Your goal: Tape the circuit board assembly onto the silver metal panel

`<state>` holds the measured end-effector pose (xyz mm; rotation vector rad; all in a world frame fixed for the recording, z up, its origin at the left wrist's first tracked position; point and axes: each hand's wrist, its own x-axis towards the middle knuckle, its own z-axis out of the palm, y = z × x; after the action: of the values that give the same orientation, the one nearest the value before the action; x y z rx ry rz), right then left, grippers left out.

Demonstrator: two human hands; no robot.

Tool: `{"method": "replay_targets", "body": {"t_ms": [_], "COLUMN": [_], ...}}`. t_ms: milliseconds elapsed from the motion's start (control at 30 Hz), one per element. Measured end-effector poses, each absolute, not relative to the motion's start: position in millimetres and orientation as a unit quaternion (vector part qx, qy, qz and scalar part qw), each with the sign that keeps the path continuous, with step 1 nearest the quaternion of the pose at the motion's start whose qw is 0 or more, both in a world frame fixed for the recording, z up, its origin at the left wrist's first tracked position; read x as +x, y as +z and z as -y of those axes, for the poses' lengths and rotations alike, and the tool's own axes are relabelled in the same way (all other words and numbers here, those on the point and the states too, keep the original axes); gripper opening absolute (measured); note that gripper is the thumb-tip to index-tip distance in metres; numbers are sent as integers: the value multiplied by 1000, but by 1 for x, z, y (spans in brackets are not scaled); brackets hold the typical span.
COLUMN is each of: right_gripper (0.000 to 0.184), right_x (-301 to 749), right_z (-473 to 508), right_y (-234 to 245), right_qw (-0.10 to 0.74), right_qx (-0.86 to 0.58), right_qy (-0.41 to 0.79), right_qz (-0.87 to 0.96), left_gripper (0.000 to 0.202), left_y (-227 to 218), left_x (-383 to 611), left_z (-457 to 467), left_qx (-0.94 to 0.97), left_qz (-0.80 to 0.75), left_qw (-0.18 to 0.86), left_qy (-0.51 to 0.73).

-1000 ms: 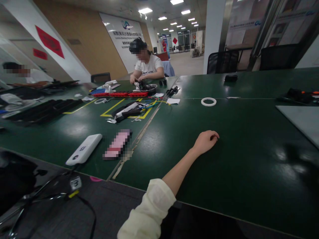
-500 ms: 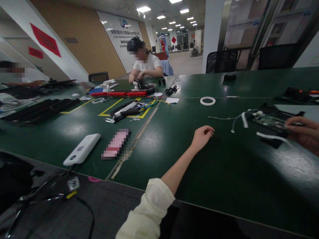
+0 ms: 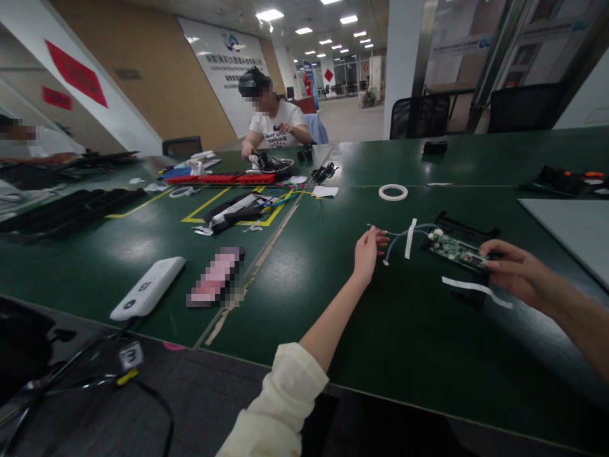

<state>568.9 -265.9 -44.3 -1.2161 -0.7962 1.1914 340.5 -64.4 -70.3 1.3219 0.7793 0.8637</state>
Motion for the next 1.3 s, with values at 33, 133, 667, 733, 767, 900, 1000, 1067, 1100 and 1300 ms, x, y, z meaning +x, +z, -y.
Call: {"method": "replay_targets", "body": {"t_ms": [33,133,667,733,767,900,1000,1067,1100,1300], "right_gripper": [24,26,19,21,24,48,55,56,56,56], "right_x": [567,559,538,538,538,536,534,532,530,523], "right_z": [265,262,262,263,263,263,265,266,267,267], "right_y": [-46,-53,-58,-60,-61,-61,-56,-52,-50,-51], "right_qw": [592,584,488,465,455,440,453,469,476,486], "right_qx": [-517,-513,-520,-526,-532,-537,-503,-479,-466,-411], "right_qy": [517,529,539,552,558,586,615,630,638,683], "right_qz": [339,339,448,450,446,418,404,393,386,359], "left_gripper": [45,49,30,20,18,19,20,21,21,26], "left_y": [-69,-66,-46,-49,-50,-52,-49,-47,-47,-48], "left_x": [341,341,326,327,328,329,327,325,324,319], "left_z": [64,63,61,61,60,58,55,51,49,41], "left_qx": [561,505,488,512,521,533,525,523,523,526], "left_qz": [-331,-293,-254,-248,-249,-291,-329,-344,-350,-372], "left_qw": [665,756,832,819,813,791,781,777,775,763], "left_qy": [365,297,72,74,74,74,72,64,59,45]}}
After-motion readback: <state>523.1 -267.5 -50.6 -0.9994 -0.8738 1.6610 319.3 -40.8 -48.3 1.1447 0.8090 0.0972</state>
